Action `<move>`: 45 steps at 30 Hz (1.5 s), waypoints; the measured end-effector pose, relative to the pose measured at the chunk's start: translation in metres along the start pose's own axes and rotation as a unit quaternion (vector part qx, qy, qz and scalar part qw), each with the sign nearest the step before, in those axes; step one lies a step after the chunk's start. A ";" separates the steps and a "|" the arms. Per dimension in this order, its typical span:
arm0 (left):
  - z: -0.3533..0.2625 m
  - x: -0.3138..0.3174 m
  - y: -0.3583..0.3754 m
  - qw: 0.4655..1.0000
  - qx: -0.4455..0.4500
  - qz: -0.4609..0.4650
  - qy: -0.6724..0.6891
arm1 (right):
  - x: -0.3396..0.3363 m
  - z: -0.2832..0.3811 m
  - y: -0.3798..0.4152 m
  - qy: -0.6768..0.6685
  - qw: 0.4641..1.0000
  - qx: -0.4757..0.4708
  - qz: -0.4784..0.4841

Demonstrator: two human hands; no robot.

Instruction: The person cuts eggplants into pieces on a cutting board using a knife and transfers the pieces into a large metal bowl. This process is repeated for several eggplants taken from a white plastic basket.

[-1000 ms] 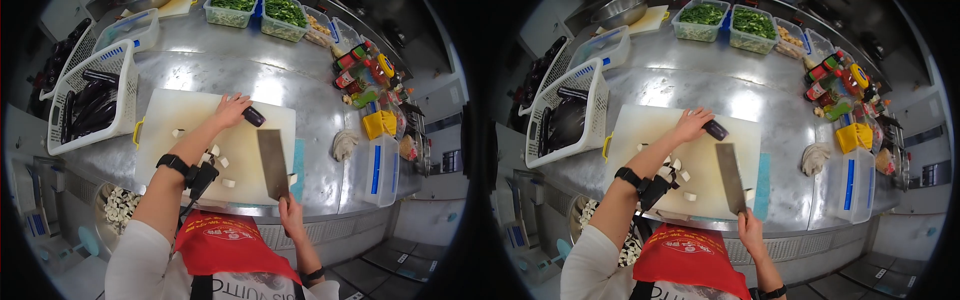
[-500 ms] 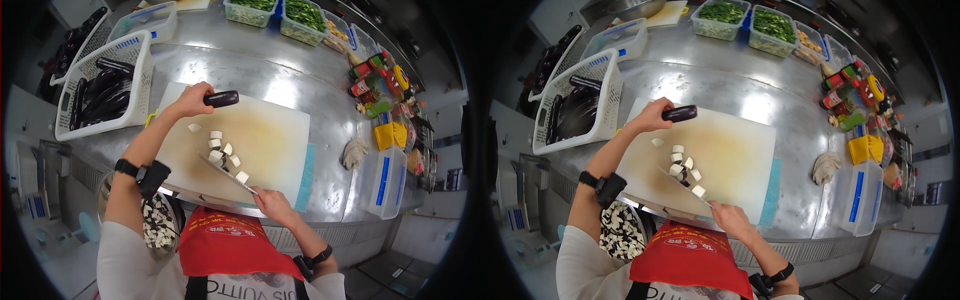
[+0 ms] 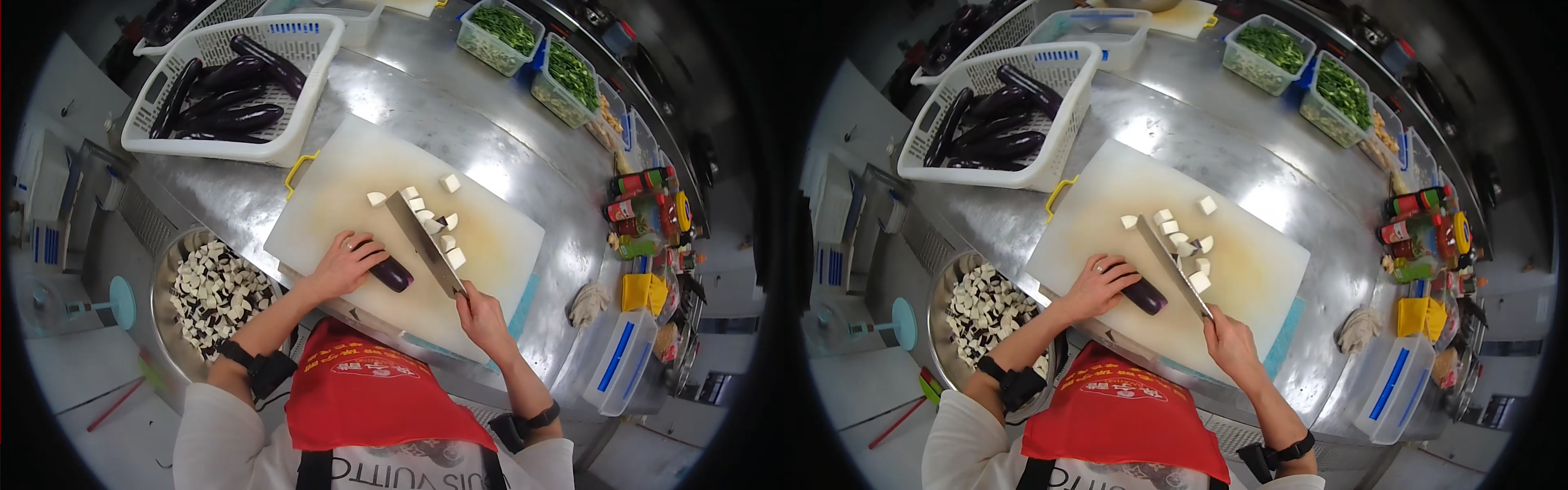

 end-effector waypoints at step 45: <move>0.009 -0.100 -0.037 0.982 -0.025 -0.134 0.130 | 0.037 0.038 0.010 0.155 0.982 -0.107 0.006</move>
Point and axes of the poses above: each hand's wrist, its own y-axis away from the middle knuckle, its own x-axis out of the palm, z = x × y, the point moved 10 cm from there along -y, towards the middle knuckle, and after that the axes turned 2 degrees about y, right-handed, at the moved point
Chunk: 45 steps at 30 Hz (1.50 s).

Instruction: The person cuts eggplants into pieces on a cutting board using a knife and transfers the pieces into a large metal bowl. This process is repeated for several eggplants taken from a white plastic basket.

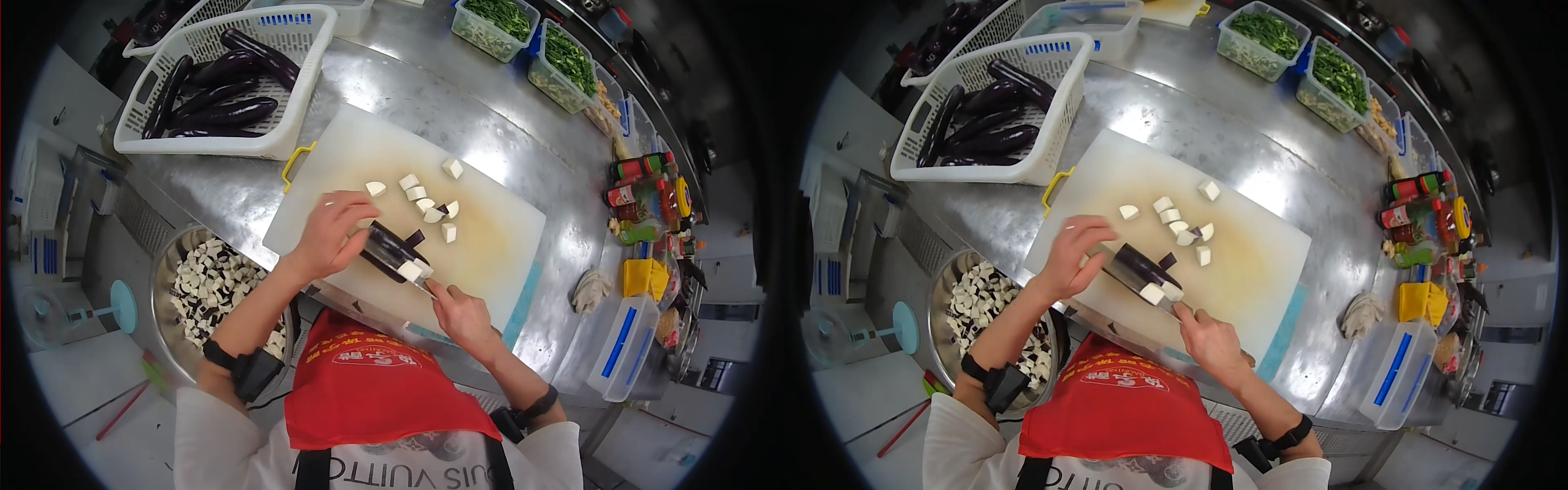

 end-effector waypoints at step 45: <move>0.039 0.095 0.107 0.980 -0.165 -0.064 -0.094 | 0.006 -0.015 -0.026 -0.052 0.996 0.062 0.043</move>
Point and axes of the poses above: each hand's wrist, its own y-axis away from the middle knuckle, its own x-axis out of the palm, z = x × y, the point moved 10 cm from there along -y, towards the middle knuckle, and after that the axes turned 2 degrees about y, right-handed, at the moved point
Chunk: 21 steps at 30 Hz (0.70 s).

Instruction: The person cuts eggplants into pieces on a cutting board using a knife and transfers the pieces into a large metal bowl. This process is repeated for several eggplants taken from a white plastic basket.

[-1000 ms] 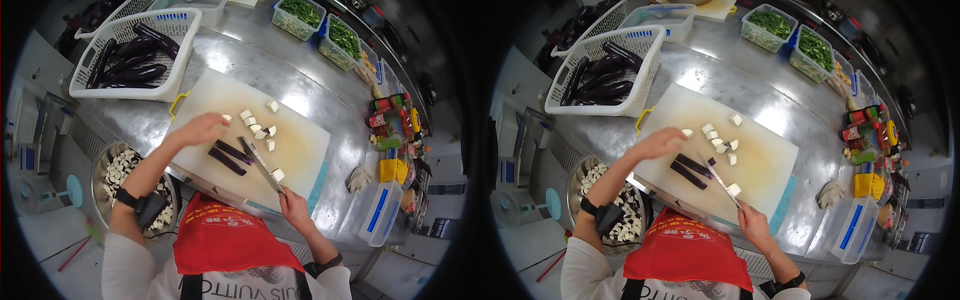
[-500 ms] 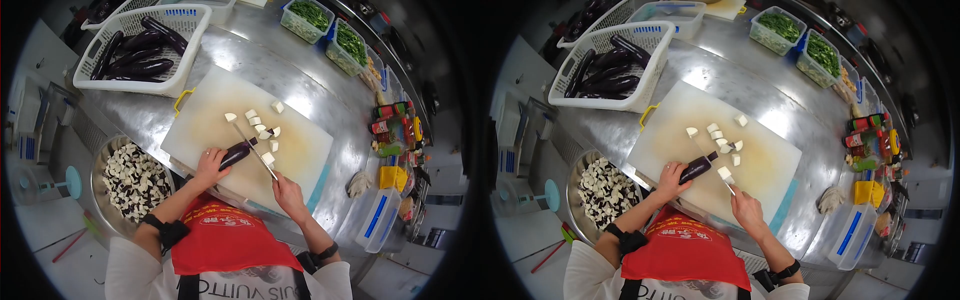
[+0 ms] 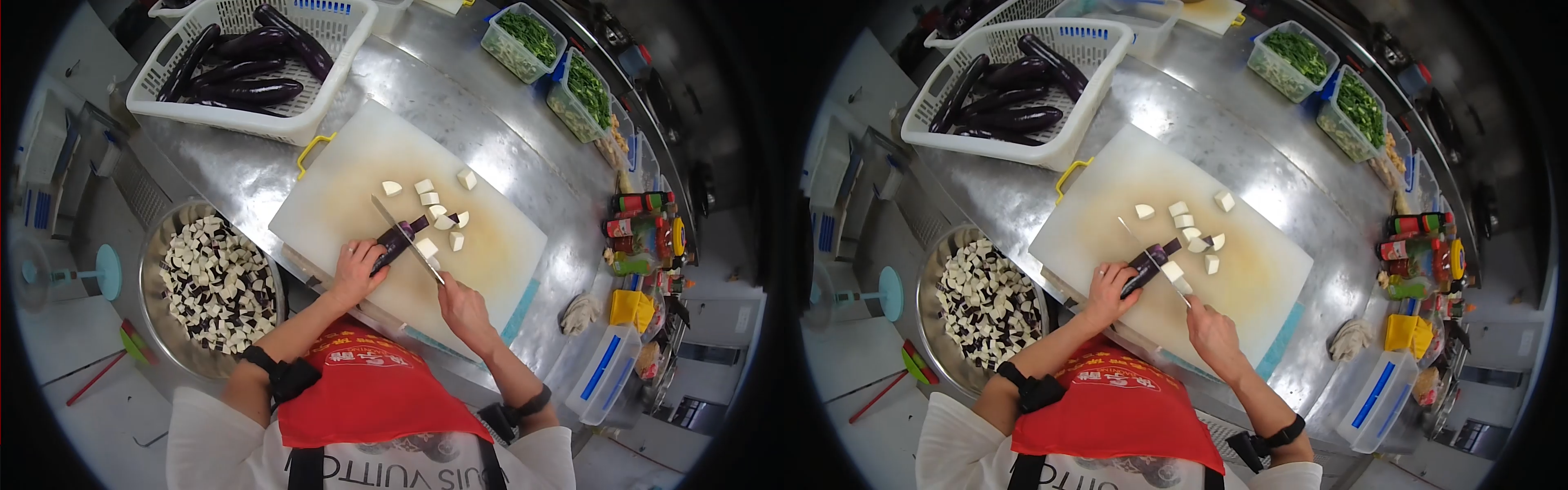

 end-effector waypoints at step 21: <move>0.009 -0.026 0.033 0.994 -0.007 0.032 0.102 | -0.004 0.036 0.010 -0.035 0.998 -0.045 0.027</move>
Point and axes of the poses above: each hand's wrist, its own y-axis away from the middle knuckle, its own x-axis out of the palm, z = x × y, the point moved 10 cm from there along -y, towards the middle knuckle, and after that the axes turned 2 degrees about y, right-handed, at the moved point
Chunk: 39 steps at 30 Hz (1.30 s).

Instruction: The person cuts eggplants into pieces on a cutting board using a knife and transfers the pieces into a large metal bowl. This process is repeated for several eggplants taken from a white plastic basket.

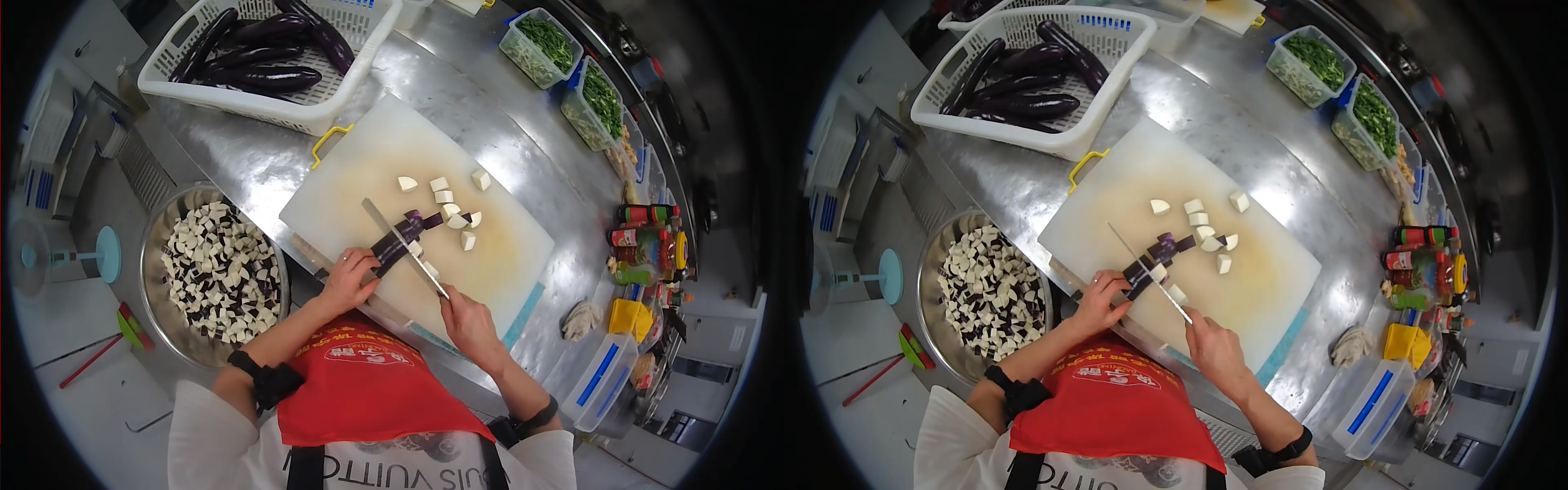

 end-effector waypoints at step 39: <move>-0.018 0.086 -0.140 0.884 0.133 0.426 -0.138 | -0.018 -0.020 0.042 0.127 0.982 -0.098 -0.096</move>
Point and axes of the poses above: each hand's wrist, its own y-axis away from the middle knuckle, its own x-axis out of the palm, z = x × y, the point moved 10 cm from there along -y, towards the middle knuckle, and after that the axes turned 2 degrees about y, right-handed, at the moved point
